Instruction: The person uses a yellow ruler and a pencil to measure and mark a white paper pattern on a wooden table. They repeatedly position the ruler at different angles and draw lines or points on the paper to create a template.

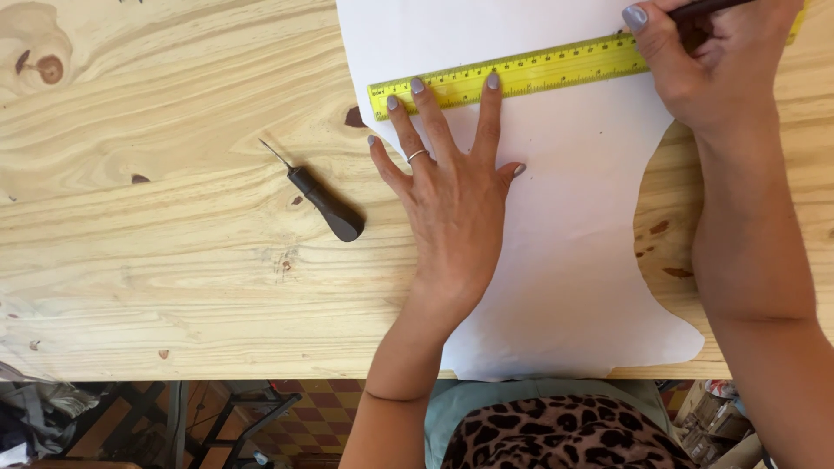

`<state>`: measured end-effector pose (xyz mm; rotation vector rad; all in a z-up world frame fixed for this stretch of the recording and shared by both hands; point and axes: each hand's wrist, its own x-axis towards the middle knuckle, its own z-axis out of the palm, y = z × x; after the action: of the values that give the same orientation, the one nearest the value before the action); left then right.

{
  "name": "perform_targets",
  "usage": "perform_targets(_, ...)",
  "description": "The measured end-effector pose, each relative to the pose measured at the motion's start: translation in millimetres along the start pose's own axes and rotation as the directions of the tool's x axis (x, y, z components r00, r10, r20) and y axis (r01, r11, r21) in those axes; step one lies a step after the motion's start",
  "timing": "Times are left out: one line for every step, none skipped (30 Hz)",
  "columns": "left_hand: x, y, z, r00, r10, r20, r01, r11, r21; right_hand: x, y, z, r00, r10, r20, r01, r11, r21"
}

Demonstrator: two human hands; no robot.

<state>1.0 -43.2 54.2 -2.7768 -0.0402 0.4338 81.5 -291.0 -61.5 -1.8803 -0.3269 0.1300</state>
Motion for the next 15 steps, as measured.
perform_targets(-0.4,-0.3,-0.3,1.000,0.002,0.009,-0.002,1.000,-0.003,-0.7,1.0,-0.2,1.000,0.016,-0.003,-0.016,1.000,-0.010)
perform_targets(-0.2,0.3,-0.7,1.000,-0.001,0.010,0.001,1.000,-0.001,-1.2,-1.3,-1.3,1.000,0.014,-0.001,-0.014,1.000,-0.007)
perform_targets(-0.1,0.9,-1.1,1.000,0.009,0.025,-0.010,0.999,0.031,-1.7,-3.8,-2.5,1.000,0.014,0.013,-0.014,1.000,-0.020)
perform_targets(-0.2,1.4,-1.7,0.999,0.020,0.041,-0.023,0.998,0.062,-2.6,-6.4,-3.7,1.000,0.016,0.026,-0.015,0.999,-0.033)
perform_targets(-0.5,1.5,-0.3,0.999,0.017,0.042,-0.020,0.998,0.064,-1.8,-11.0,-4.9,1.000,0.014,0.028,-0.014,0.999,-0.029)
perform_targets(-0.6,1.5,1.0,0.999,0.017,0.036,-0.020,0.997,0.075,-1.1,-15.7,-6.3,0.998,-0.010,0.056,0.013,0.998,-0.055)
perform_targets(-0.7,1.5,2.3,0.999,0.017,0.031,-0.020,0.996,0.086,-0.3,-20.5,-7.6,0.996,-0.034,0.085,0.041,0.996,-0.080)
perform_targets(-1.0,1.8,2.7,0.999,0.016,0.030,-0.019,0.996,0.086,-0.9,-23.2,-7.9,0.996,-0.036,0.086,0.043,0.996,-0.080)
perform_targets(-1.3,1.9,3.2,0.999,0.020,0.035,-0.023,0.996,0.091,-1.3,-26.0,-7.9,0.996,-0.003,0.092,0.011,0.995,-0.096)
perform_targets(-1.2,2.3,3.7,0.999,0.021,0.040,-0.024,0.995,0.095,-0.5,-28.6,-8.2,0.995,0.028,0.100,-0.017,0.993,-0.113)
perform_targets(-0.8,2.8,3.0,0.999,0.016,0.038,-0.020,0.996,0.093,-0.1,-28.8,-10.7,0.994,0.024,0.103,-0.012,0.993,-0.115)
perform_targets(-1.0,3.1,2.5,0.999,0.013,0.041,-0.017,0.995,0.102,0.3,-28.8,-12.7,0.992,0.026,0.124,-0.007,0.989,-0.149)
perform_targets(-1.3,3.1,2.3,0.999,0.010,0.044,-0.015,0.994,0.111,0.8,-28.9,-14.2,0.989,0.028,0.144,-0.002,0.983,-0.183)
perform_targets(-1.5,3.8,2.6,0.999,0.001,0.047,-0.006,0.994,0.110,-1.2,-23.6,-15.6,0.988,0.024,0.151,0.003,0.983,-0.181)
perform_targets(-1.6,4.2,3.1,0.999,0.001,0.048,-0.007,0.993,0.116,-3.1,-18.3,-16.8,0.985,0.102,0.142,-0.072,0.975,-0.208)
